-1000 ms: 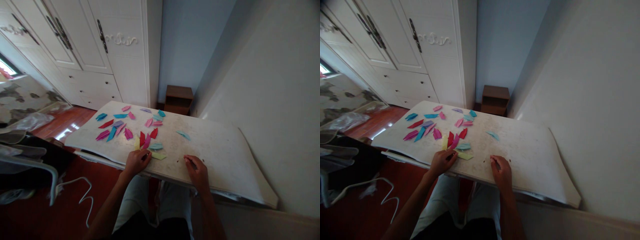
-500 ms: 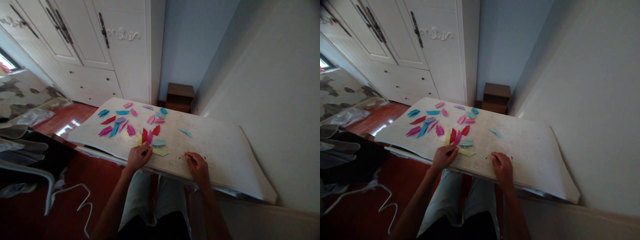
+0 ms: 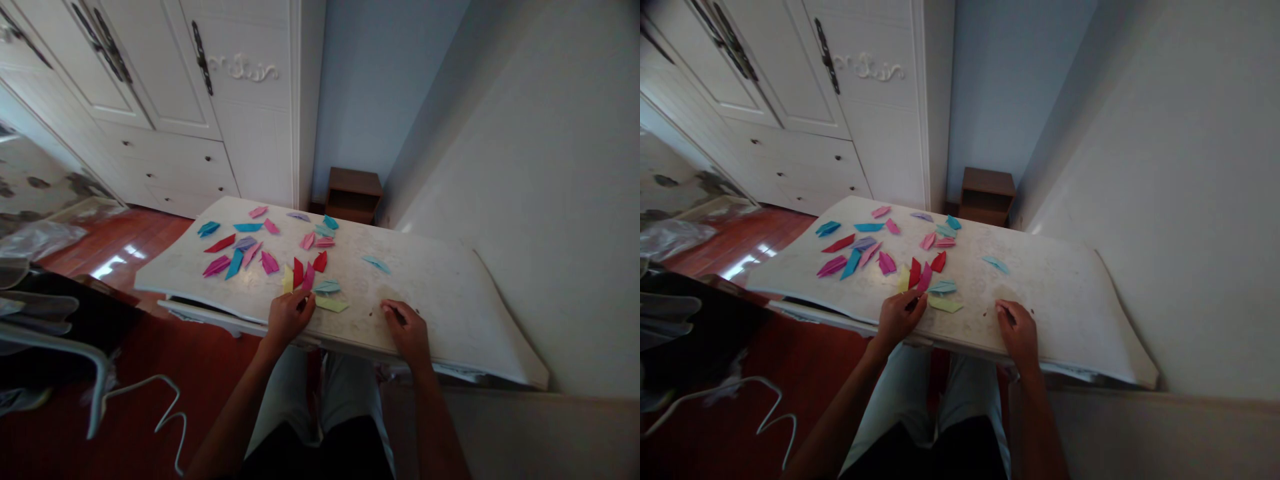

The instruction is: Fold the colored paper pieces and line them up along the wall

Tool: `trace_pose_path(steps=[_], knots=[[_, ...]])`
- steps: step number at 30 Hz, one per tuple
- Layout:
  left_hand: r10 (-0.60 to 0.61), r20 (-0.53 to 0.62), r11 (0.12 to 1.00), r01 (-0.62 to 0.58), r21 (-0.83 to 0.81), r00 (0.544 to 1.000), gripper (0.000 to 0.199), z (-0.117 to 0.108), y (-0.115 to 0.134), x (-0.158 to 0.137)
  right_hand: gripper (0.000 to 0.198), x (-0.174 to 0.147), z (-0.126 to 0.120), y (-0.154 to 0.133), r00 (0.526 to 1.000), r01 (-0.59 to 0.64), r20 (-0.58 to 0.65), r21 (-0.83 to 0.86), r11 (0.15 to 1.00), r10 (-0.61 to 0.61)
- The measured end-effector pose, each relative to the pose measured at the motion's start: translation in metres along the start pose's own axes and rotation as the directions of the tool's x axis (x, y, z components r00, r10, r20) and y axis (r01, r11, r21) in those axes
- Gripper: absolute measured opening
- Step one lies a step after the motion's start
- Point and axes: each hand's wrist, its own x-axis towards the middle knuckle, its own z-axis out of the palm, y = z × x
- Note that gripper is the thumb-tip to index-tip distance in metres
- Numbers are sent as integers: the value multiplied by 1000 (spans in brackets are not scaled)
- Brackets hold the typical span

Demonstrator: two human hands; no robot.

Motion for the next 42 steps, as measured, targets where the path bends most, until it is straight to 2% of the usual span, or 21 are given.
trace_pose_path(steps=[6,10,19,35,42], knots=[[-132,-116,991,131,-17,984,25,1,2,4,30,0,0,-2,1000,-4,-10,-5,1000,4],[-174,-139,985,174,-16,975,22,3,1,5,30,0,-1,-4,1000,-1,-1,-9,1000,1],[-138,-91,990,136,-31,986,25,3,-3,4,31,0,0,-1,1000,15,7,-8,1000,-15],[-58,-98,998,61,28,993,28,2,-2,2,28,-1,0,0,1000,11,16,37,999,-11],[-27,-136,999,32,33,990,29,3,-4,3,26,3,-3,-2,995,-91,47,141,986,85]])
